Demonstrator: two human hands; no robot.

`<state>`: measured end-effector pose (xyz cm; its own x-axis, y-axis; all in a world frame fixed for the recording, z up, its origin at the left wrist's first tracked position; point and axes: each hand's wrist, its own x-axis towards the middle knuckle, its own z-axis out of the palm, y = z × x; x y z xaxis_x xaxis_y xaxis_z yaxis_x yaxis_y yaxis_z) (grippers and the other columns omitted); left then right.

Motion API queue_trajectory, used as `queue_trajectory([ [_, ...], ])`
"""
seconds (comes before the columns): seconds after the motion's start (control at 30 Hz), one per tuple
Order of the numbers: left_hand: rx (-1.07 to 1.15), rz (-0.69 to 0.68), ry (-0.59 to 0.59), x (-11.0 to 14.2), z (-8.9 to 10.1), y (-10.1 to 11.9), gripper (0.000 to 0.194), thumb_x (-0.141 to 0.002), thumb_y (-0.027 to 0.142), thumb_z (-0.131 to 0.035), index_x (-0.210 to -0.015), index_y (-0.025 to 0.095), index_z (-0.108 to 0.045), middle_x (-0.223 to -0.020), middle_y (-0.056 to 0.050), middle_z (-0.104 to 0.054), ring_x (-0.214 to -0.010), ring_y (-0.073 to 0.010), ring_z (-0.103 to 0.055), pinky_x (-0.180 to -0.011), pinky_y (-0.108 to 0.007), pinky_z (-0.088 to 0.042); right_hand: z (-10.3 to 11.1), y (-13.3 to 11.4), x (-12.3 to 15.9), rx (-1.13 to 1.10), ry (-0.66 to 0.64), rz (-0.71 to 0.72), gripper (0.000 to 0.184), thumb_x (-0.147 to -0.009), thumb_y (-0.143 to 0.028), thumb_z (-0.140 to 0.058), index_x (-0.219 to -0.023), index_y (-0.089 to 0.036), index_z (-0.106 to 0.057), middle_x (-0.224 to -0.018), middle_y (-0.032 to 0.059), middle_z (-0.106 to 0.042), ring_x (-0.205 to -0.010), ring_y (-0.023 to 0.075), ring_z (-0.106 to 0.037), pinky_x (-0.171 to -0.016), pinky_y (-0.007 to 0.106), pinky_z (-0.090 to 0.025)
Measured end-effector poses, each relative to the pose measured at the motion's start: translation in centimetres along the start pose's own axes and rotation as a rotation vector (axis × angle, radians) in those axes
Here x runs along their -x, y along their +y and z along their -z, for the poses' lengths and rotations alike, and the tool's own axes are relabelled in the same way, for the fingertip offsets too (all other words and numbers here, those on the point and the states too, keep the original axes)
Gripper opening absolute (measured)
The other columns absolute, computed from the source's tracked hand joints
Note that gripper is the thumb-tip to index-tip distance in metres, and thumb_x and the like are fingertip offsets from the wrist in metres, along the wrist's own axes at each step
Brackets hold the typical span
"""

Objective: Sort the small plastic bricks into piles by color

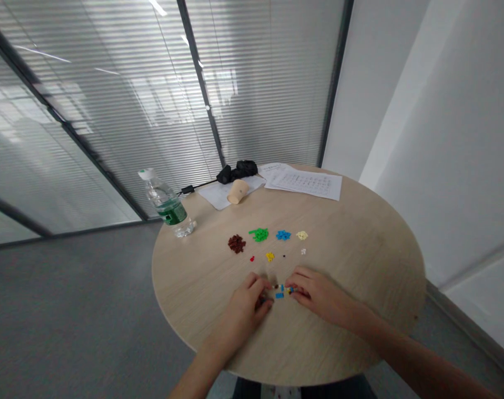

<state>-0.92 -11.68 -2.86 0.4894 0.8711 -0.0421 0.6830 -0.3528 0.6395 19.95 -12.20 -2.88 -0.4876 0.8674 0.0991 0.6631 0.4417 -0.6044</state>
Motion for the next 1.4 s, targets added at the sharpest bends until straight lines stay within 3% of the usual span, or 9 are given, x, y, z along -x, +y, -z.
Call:
queue_trajectory([
  [0.2, -0.008, -0.139, -0.114, -2.6, 2.2, 0.3, 0.006, -0.077, 0.016, -0.057, -0.083, 0.017, -0.057, -0.09, -0.002, -0.055, -0.076, -0.0127, -0.053, -0.068, -0.024, -0.043, 1.6, 0.3, -2.5, 0.078, -0.051, 0.033, 0.01, -0.078, -0.011, -0.058, -0.086, -0.015, -0.064, -0.085, 0.0044, -0.063, -0.077, 0.014, -0.056, -0.07, 0.024, -0.04],
  [0.33, -0.054, -0.186, -0.15, -6.0, 5.4, 1.2, 0.006, -0.078, 0.018, -0.054, -0.076, 0.016, -0.059, -0.075, 0.0, -0.057, -0.067, -0.0118, -0.051, -0.061, -0.023, -0.039, 3.4, 0.2, -5.0, 0.108, -0.244, 0.002, 0.01, -0.073, -0.013, -0.059, -0.077, -0.015, -0.068, -0.07, 0.0028, -0.065, -0.062, 0.0126, -0.055, -0.055, 0.021, -0.035],
  [0.43, -0.026, -0.208, -0.073, -8.8, 6.3, 1.5, 0.015, -0.083, 0.026, -0.052, -0.075, 0.016, -0.059, -0.066, 0.001, -0.055, -0.06, -0.0109, -0.047, -0.056, -0.022, -0.037, 3.0, 0.3, -6.5, 0.042, -0.37, 0.078, 0.01, -0.075, -0.017, -0.06, -0.078, -0.015, -0.07, -0.07, 0.0031, -0.067, -0.061, 0.012, -0.057, -0.054, 0.021, -0.036],
  [0.53, 0.066, -0.274, 0.03, -10.2, 5.7, 0.9, 0.023, -0.086, 0.034, -0.049, -0.077, 0.016, -0.058, -0.067, 0.001, -0.055, -0.06, -0.0105, -0.046, -0.056, -0.022, -0.037, 1.6, 0.7, -6.7, -0.022, -0.289, 0.181, 0.013, -0.077, -0.017, -0.059, -0.082, -0.015, -0.07, -0.071, 0.0021, -0.066, -0.061, 0.0111, -0.056, -0.056, 0.021, -0.038],
  [0.6, 0.056, -0.303, 0.106, -10.2, 4.9, 0.1, 0.023, -0.089, 0.033, -0.047, -0.081, 0.015, -0.058, -0.07, 0.001, -0.056, -0.063, -0.0109, -0.048, -0.057, -0.022, -0.038, 0.9, 1.1, -6.3, -0.017, -0.202, 0.234, 0.012, -0.076, -0.015, -0.058, -0.081, -0.016, -0.069, -0.072, 0.0015, -0.065, -0.064, 0.0115, -0.055, -0.059, 0.022, -0.039],
  [0.7, -0.113, -0.345, 0.088, -9.6, 4.3, -0.9, 0.019, -0.089, 0.03, -0.047, -0.085, 0.017, -0.06, -0.078, -0.001, -0.059, -0.07, -0.0124, -0.052, -0.062, -0.022, -0.039, 0.7, 1.4, -5.5, -0.011, -0.161, 0.269, 0.01, -0.074, -0.014, -0.058, -0.078, -0.016, -0.068, -0.073, 0.001, -0.063, -0.067, 0.012, -0.055, -0.063, 0.022, -0.04],
  [0.9, -0.356, -0.348, 0.012, -9.3, 4.4, -1.0, 0.015, -0.089, 0.025, -0.047, -0.089, 0.019, -0.061, -0.08, -0.001, -0.061, -0.07, -0.0135, -0.054, -0.064, -0.024, -0.039, 1.0, 1.2, -5.0, -0.006, -0.224, 0.256, 0.009, -0.073, -0.015, -0.061, -0.079, -0.018, -0.067, -0.075, 0.0008, -0.064, -0.072, 0.0131, -0.057, -0.07, 0.024, -0.042],
  [1.23, -0.386, -0.303, 0.02, -9.2, 5.1, -1.2, 0.017, -0.089, 0.024, -0.046, -0.092, 0.02, -0.062, -0.085, -0.001, -0.063, -0.075, -0.0141, -0.058, -0.068, -0.025, -0.042, 1.1, 0.5, -4.5, 0.031, -0.266, 0.289, 0.01, -0.068, -0.018, -0.069, -0.078, -0.018, -0.068, -0.08, 0.0024, -0.063, -0.079, 0.016, -0.057, -0.074, 0.027, -0.043],
  [1.4, -0.38, -0.31, 0.018, -9.2, 5.1, -1.1, 0.016, -0.088, 0.023, -0.047, -0.089, 0.019, -0.062, -0.083, -0.001, -0.063, -0.074, -0.0142, -0.058, -0.067, -0.025, -0.042, 0.6, 0.6, -4.4, 0.035, -0.29, 0.293, 0.009, -0.074, -0.019, -0.064, -0.08, -0.021, -0.071, -0.083, 0.0026, -0.062, -0.081, 0.0158, -0.057, -0.076, 0.027, -0.042],
])
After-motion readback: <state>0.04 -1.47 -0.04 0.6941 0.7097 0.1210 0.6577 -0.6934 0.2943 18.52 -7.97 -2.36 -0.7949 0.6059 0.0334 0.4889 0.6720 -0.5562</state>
